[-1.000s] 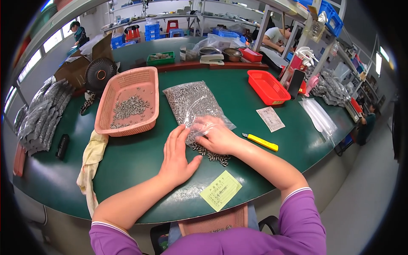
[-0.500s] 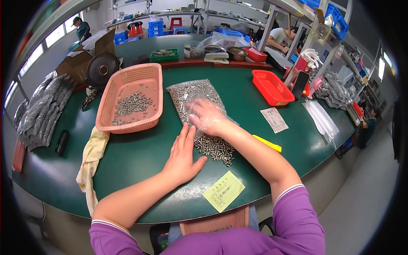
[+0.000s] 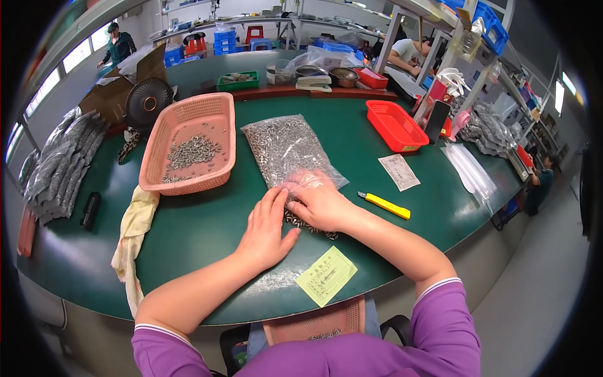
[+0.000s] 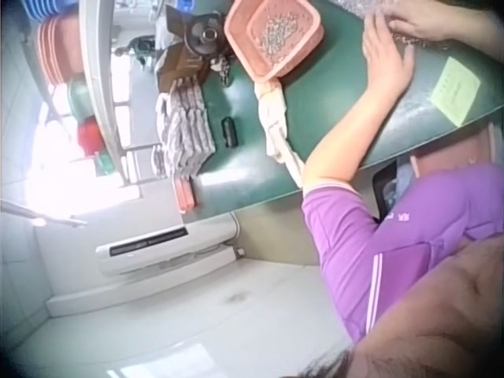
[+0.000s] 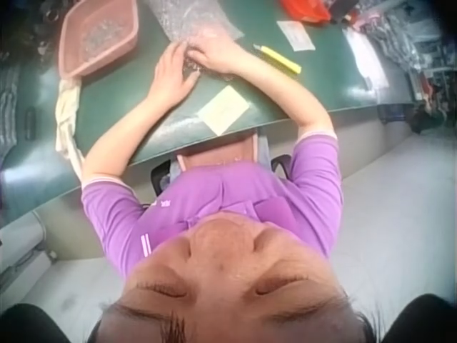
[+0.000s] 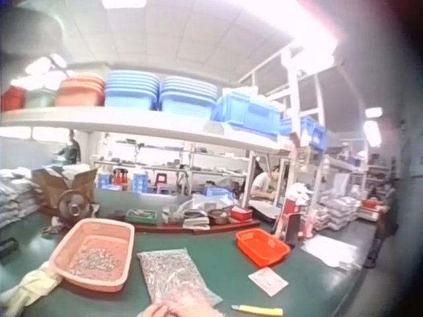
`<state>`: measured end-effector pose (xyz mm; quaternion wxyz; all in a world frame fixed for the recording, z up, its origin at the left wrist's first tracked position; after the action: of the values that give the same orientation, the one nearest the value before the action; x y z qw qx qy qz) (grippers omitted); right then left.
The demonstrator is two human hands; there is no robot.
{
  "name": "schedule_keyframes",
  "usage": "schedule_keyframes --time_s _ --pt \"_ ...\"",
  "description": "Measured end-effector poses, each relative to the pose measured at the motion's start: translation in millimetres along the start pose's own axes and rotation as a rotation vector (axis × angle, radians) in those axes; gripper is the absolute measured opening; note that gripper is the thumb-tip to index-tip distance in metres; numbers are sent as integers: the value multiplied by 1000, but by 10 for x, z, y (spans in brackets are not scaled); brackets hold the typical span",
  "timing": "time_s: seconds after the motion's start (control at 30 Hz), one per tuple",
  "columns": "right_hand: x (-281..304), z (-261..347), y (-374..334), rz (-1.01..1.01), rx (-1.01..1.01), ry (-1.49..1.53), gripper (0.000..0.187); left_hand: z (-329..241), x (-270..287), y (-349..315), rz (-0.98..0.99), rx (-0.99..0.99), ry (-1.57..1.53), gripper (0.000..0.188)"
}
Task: Counting and inspecting small metal components at an industrial workbench.
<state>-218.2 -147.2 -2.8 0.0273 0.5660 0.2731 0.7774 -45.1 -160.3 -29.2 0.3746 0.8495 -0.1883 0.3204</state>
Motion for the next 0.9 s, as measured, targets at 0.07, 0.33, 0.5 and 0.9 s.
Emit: schedule_keyframes --time_s 0.07,0.33,0.5,0.9 --pt "26 28 -74 37 -5 -18 49 -8 -1 4 7 -7 -5 85" --pt "95 131 -306 71 37 -32 57 -161 17 -138 116 4 -65 90" --pt "163 194 -405 79 47 -45 59 -237 14 -204 150 -32 -48 92" --pt "627 111 -398 -474 14 229 23 -316 47 -234 205 -92 -13 86"
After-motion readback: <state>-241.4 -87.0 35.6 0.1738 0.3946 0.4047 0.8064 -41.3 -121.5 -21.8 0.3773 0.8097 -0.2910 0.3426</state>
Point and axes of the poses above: each hand's wrist, its own y-axis towards the middle knuckle, its own x-axis out of the back of the hand, z = x × y, the point moved 3 cm from there along y, towards the middle knuckle, and after that the axes turned 9 degrees about -z, right-handed, at the moved point
